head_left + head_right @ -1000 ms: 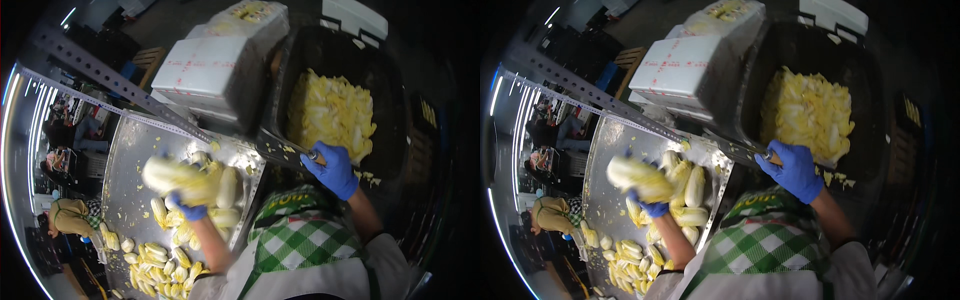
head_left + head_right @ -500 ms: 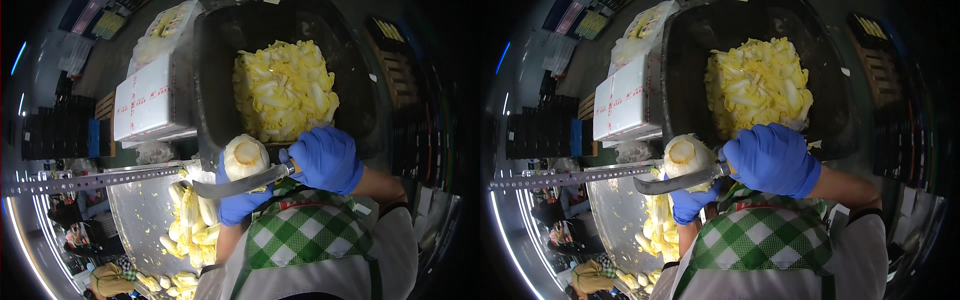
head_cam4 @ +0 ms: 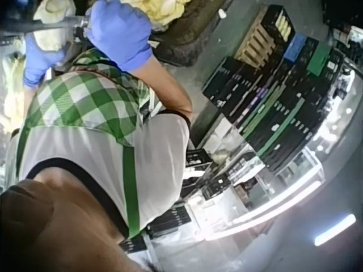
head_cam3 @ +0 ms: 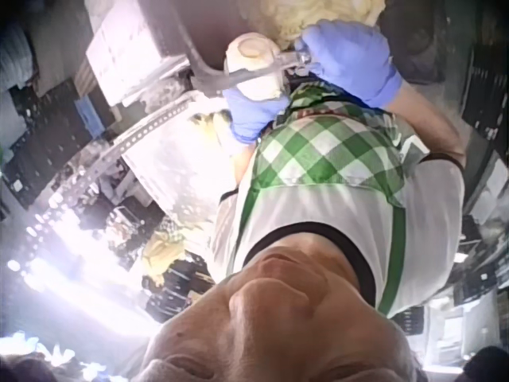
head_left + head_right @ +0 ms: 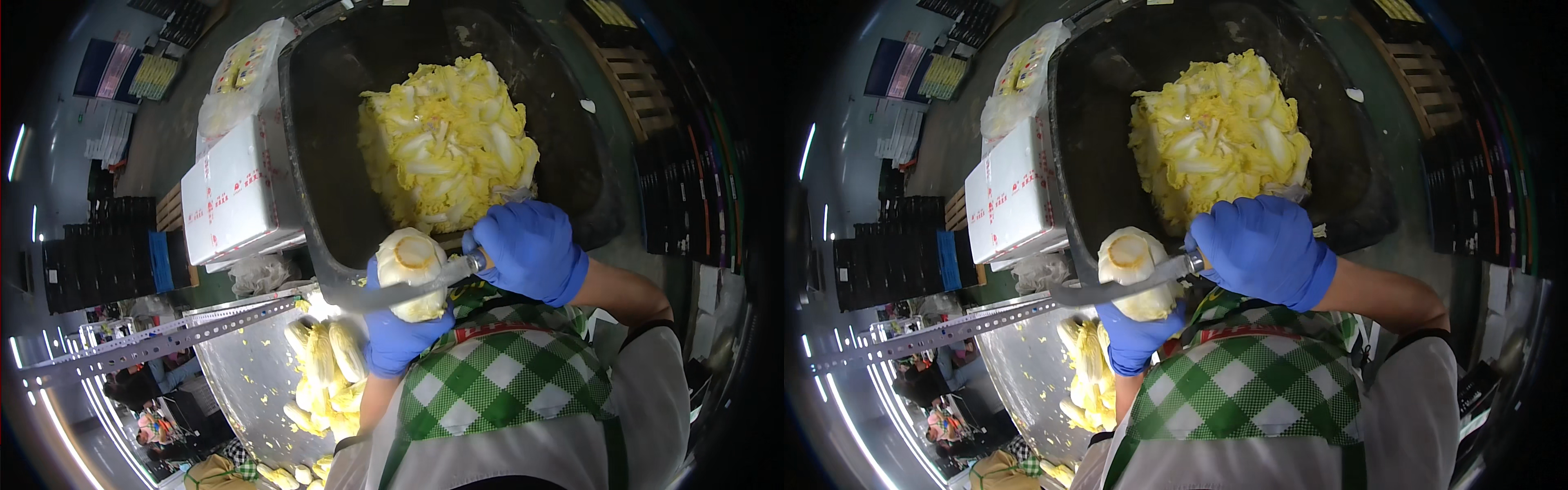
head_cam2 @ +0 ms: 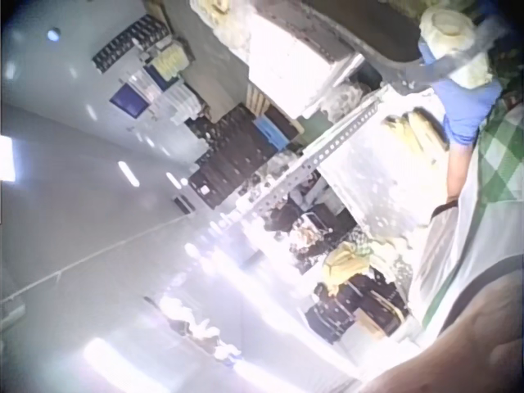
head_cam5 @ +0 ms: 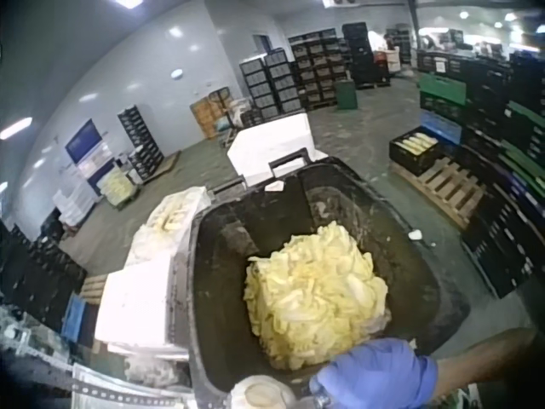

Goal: The person uses a curved knife to trim and cut napa cabbage heads over a large black bin. They repeatedly remove outer leaves and cut the base, placing trimmed pieces into the bin while whole cabbages remain on the metal table.

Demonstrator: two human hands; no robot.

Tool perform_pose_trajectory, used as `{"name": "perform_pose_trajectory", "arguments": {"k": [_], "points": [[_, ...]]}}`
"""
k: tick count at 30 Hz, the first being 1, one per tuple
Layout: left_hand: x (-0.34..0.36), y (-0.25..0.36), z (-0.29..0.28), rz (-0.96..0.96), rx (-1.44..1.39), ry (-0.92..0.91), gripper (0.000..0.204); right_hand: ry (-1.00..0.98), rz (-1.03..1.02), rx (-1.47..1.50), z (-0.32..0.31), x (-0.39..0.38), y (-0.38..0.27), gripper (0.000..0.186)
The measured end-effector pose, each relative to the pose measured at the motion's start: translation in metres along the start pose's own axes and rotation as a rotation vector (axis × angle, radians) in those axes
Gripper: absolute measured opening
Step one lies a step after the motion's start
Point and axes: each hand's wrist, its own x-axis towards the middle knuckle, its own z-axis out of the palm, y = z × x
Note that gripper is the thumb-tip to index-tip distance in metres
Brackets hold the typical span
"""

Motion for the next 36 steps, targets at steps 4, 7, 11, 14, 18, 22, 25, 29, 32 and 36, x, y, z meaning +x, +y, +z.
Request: {"name": "perform_pose_trajectory", "arguments": {"k": [4, 7, 11, 14, 18, 22, 25, 29, 32, 36], "points": [[0.005, -0.001, -0.002, -0.039, -0.049, -0.049, 0.075, -0.061, 0.044, 0.077, 0.002, 0.003, 0.011, 0.022], [0.009, -0.007, -0.004, -0.086, -0.194, -0.148, 0.082, -0.096, 0.044, 0.173, 0.004, 0.005, 0.022, 0.022], [0.019, -0.011, 0.009, -0.086, 0.017, -0.002, 0.087, -0.115, 0.166, 0.199, 0.011, -0.003, 0.023, 0.021], [0.026, -0.006, 0.010, -0.132, -0.063, -0.001, 0.086, -0.145, 0.200, 0.274, 0.020, -0.009, 0.031, 0.023], [0.033, 0.007, -0.002, 0.025, -0.101, -0.055, 0.084, -0.298, 0.515, 0.154, 0.035, 0.000, 0.092, 0.027], [0.045, 0.012, 0.004, -0.081, -0.154, -0.003, 0.089, -0.219, 0.569, 0.262, 0.030, 0.008, 0.113, 0.029], [0.053, 0.013, 0.014, -0.137, -0.226, -0.004, 0.101, -0.033, 0.461, 0.683, 0.020, 0.013, 0.084, 0.028], [0.048, 0.015, 0.017, -0.087, -0.434, -0.003, 0.093, -0.112, 0.444, 0.802, 0.005, 0.012, 0.051, 0.030], [0.044, 0.016, 0.020, -0.143, -0.665, 0.007, 0.074, -0.053, 0.478, 1.115, 0.005, 0.011, 0.038, 0.043], [0.050, 0.016, 0.035, -0.112, -0.530, 0.183, 0.060, -0.143, 0.622, 1.097, 0.010, 0.008, 0.013, 0.064]]}}
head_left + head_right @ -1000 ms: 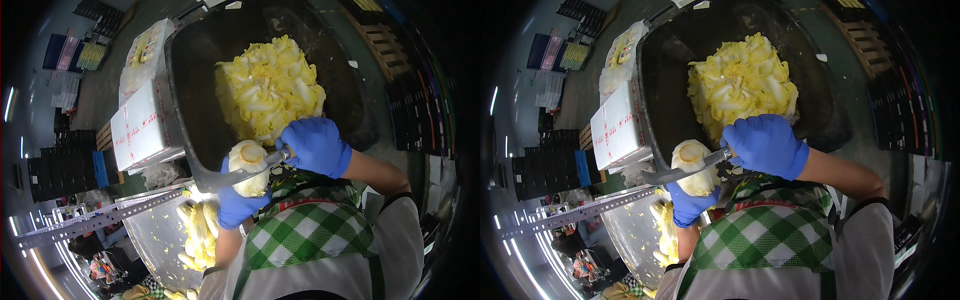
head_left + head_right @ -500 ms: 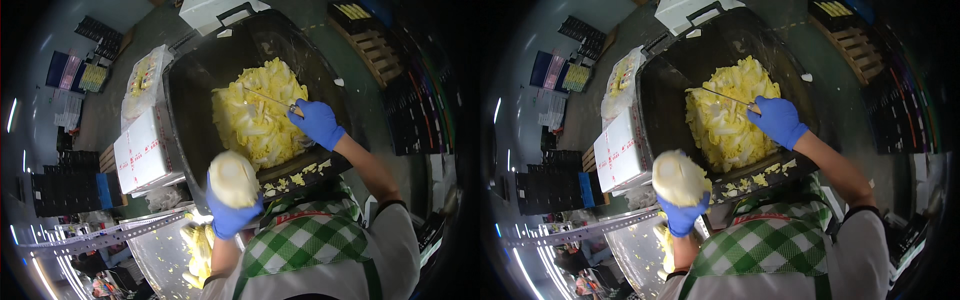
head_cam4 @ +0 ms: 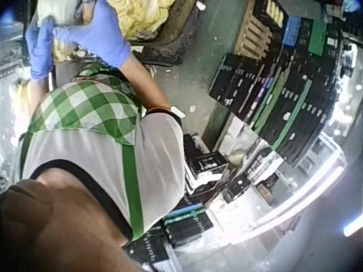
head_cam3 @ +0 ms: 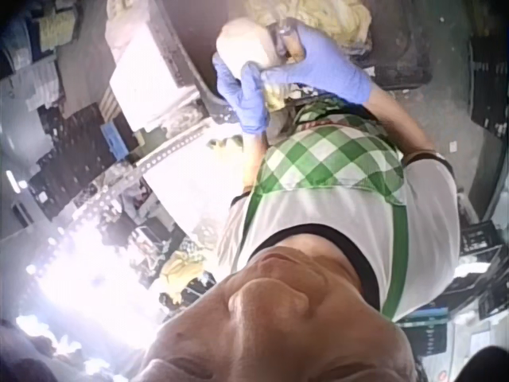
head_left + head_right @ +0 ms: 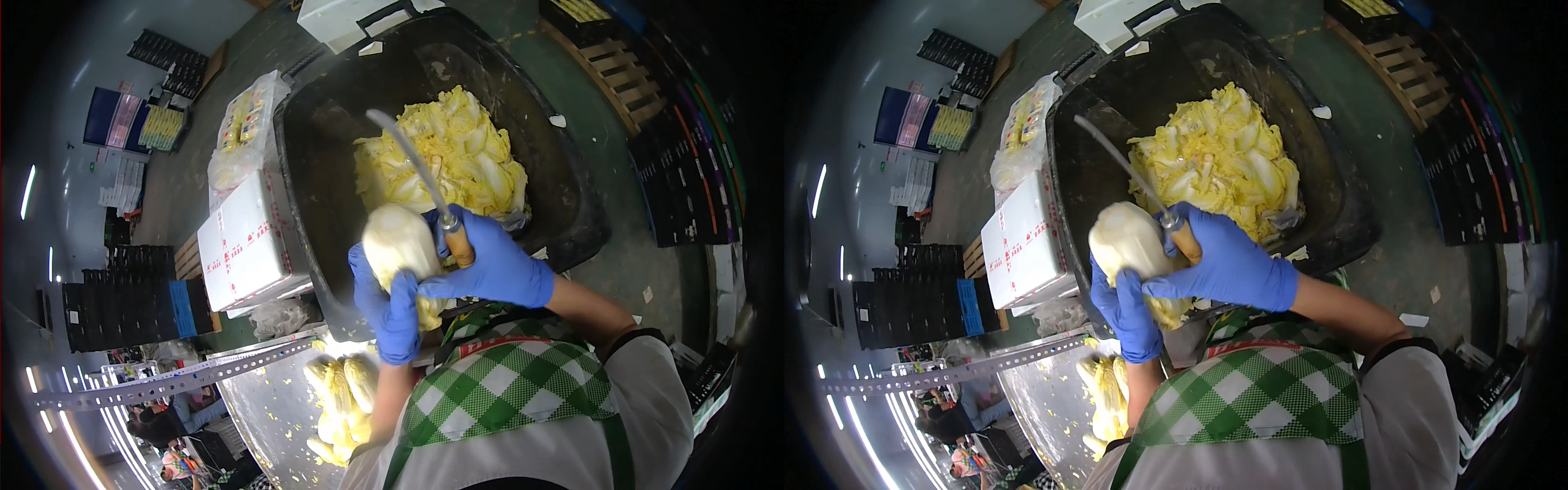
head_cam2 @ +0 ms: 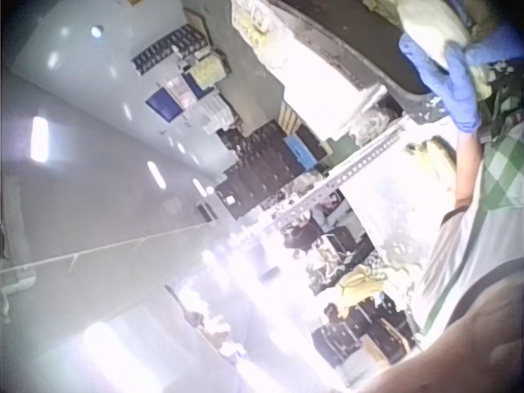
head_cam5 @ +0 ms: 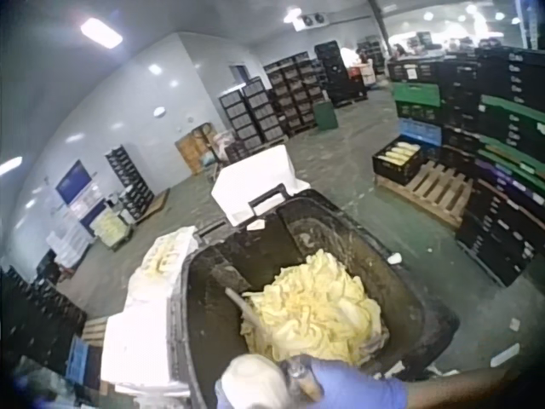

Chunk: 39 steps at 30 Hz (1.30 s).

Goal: The person uses a curved knife to trim and cut napa cabbage heads over a large black bin. They repeatedly remove outer leaves and cut the base, placing trimmed pieces into the bin while whole cabbages remain on the metal table.

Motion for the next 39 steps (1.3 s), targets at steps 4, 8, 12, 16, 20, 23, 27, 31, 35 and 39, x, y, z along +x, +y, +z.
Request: {"name": "perform_pose_trajectory", "arguments": {"k": [4, 8, 12, 16, 20, 23, 27, 31, 35, 39], "points": [[0.003, -0.001, 0.008, -0.033, -0.243, 0.134, 0.057, 0.142, -0.073, -0.146, 0.013, -0.009, -0.002, 0.066], [0.010, -0.002, -0.003, -0.214, -0.486, -0.059, 0.061, 0.080, 0.030, 0.023, 0.001, -0.009, 0.003, 0.056], [0.010, -0.013, -0.012, -0.221, -0.434, -0.237, 0.065, 0.074, 0.012, 0.033, -0.002, -0.013, 0.011, 0.052], [0.008, -0.027, -0.016, -0.298, -0.469, -0.244, 0.062, 0.130, -0.106, -0.238, 0.005, -0.016, 0.018, 0.051], [0.008, -0.032, -0.016, -0.197, -0.440, -0.147, 0.052, 0.058, 0.018, -0.196, 0.001, -0.010, 0.024, 0.052], [0.005, -0.029, -0.010, -0.265, -0.581, 0.002, 0.052, -0.025, 0.197, 0.283, -0.001, -0.002, 0.027, 0.055], [0.004, -0.029, 0.004, -0.022, -0.164, 0.052, 0.054, -0.065, 0.112, 0.198, 0.007, 0.003, 0.034, 0.057], [0.007, -0.032, 0.006, -0.056, -0.323, -0.031, 0.059, 0.025, 0.036, 0.226, 0.012, 0.007, 0.039, 0.054], [0.012, -0.033, -0.007, -0.239, -0.379, 0.024, 0.064, -0.047, 0.207, 0.487, 0.001, 0.012, 0.030, 0.044], [0.011, -0.030, -0.020, -0.170, -0.529, 0.055, 0.068, 0.127, 0.342, 0.817, -0.033, 0.025, 0.020, 0.039]]}}
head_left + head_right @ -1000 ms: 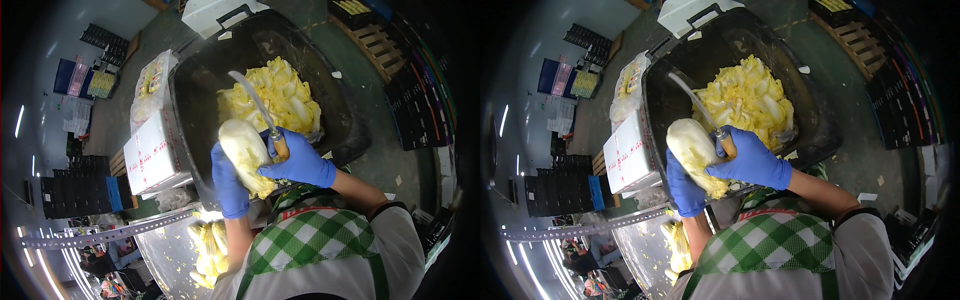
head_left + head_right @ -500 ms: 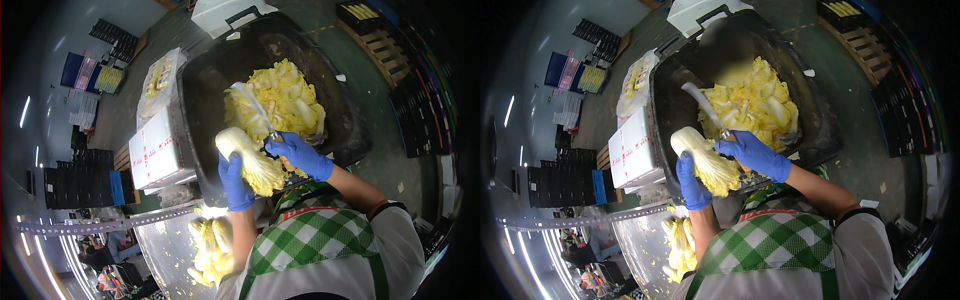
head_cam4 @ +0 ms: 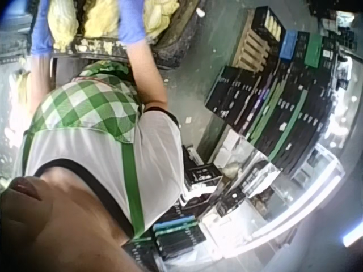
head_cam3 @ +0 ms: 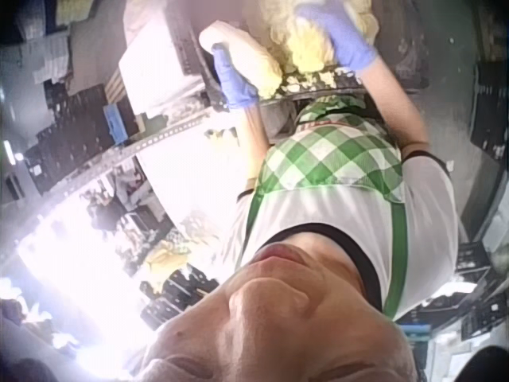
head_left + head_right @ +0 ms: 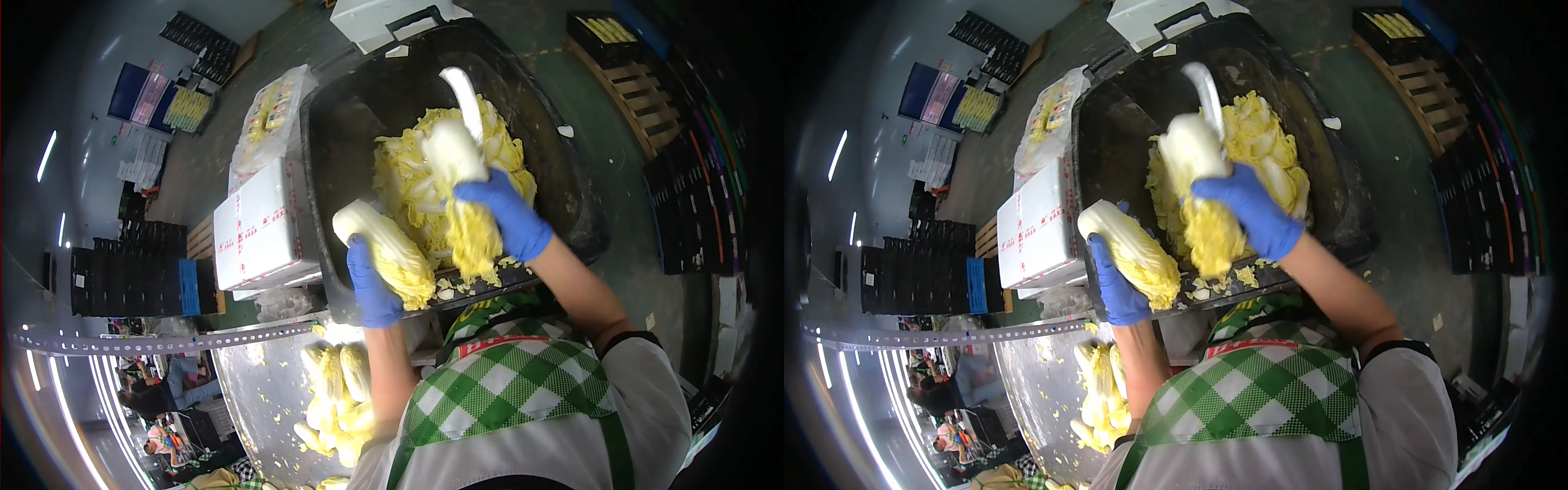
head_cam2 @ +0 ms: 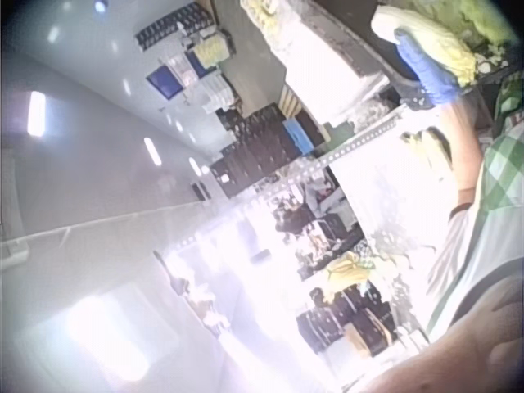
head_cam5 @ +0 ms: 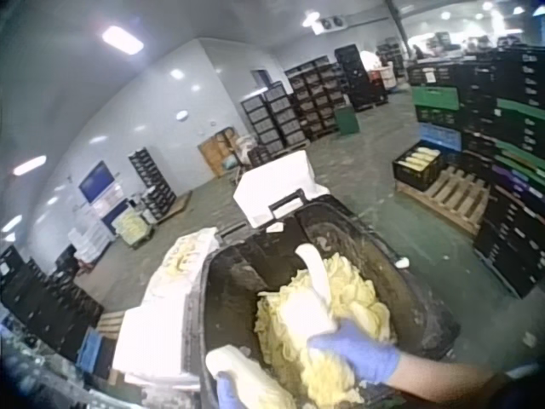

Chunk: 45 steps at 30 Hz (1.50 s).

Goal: The person uses a curved knife to trim and cut napa cabbage heads over a large black bin. They repeatedly remove outer leaves and cut the base, placing trimmed pieces into the bin while whole cabbages remain on the metal table.

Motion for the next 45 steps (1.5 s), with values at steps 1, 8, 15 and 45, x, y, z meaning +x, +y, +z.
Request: {"name": "perform_pose_trajectory", "arguments": {"k": [1, 8, 15, 45], "points": [[0.001, 0.003, -0.001, -0.069, -0.057, 0.036, 0.069, 0.028, -0.132, -0.255, -0.010, 0.010, -0.014, 0.042], [0.001, 0.005, 0.023, -0.131, -0.345, -0.228, 0.074, 0.154, -0.471, -0.936, -0.027, 0.011, -0.003, 0.049], [-0.006, 0.001, 0.038, 0.095, 0.377, -0.144, 0.080, -0.195, -0.221, -0.473, 0.009, -0.025, 0.024, 0.035], [-0.033, 0.010, 0.040, 0.082, 0.362, -0.121, 0.076, 0.375, -0.856, -1.582, -0.035, 0.020, -0.069, 0.029]]}}
